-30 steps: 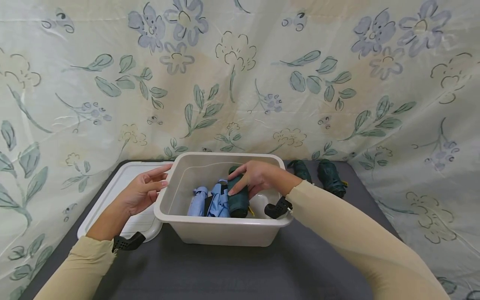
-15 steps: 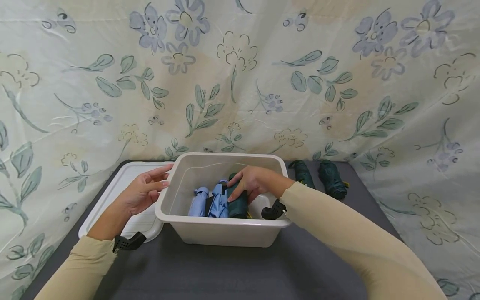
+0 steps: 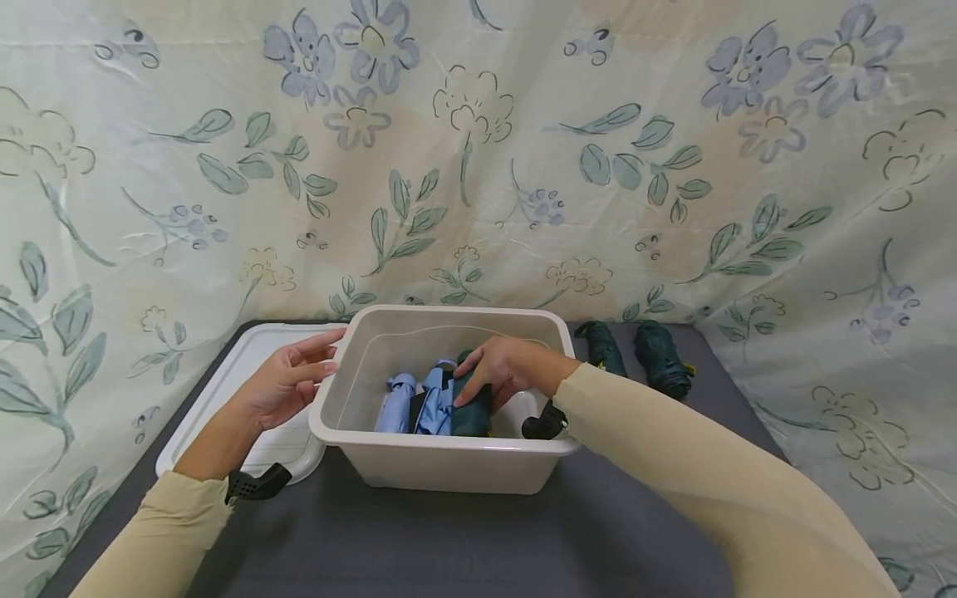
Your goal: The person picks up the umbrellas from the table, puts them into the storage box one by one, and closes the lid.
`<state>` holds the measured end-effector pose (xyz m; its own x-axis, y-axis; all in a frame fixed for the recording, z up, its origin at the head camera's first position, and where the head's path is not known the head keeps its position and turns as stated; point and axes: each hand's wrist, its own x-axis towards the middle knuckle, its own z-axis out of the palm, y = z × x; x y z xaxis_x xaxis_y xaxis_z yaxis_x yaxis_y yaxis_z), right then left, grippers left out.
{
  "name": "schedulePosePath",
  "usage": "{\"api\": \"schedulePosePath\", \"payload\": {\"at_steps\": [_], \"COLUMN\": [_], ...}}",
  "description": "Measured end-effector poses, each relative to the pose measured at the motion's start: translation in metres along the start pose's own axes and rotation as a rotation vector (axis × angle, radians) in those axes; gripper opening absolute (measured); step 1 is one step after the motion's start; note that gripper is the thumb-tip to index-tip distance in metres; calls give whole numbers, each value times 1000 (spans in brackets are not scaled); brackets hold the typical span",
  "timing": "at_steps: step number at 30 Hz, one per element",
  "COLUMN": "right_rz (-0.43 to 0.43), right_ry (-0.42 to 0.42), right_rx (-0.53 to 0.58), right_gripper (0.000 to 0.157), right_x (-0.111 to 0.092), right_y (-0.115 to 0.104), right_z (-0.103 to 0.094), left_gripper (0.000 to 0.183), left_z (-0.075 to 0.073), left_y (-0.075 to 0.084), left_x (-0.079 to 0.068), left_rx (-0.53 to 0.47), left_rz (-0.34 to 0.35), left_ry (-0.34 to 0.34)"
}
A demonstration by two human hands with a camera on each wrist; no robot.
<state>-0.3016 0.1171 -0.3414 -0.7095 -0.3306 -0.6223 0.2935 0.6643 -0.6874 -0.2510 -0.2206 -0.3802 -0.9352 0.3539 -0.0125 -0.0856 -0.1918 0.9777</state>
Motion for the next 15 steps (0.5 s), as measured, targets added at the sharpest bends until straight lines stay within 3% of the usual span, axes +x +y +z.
{"api": "schedulePosePath", "payload": {"at_steps": [15], "right_rz": [20], "right_ry": [-6], "right_rx": [-2], "right_gripper": [56], "right_x": [4], "right_y": [3], "right_z": [1], "left_gripper": [71], "left_z": [-1], "left_y": [-1], "left_x": [1], "left_rx": [0], "left_rz": [13], "left_ry": [-8]}}
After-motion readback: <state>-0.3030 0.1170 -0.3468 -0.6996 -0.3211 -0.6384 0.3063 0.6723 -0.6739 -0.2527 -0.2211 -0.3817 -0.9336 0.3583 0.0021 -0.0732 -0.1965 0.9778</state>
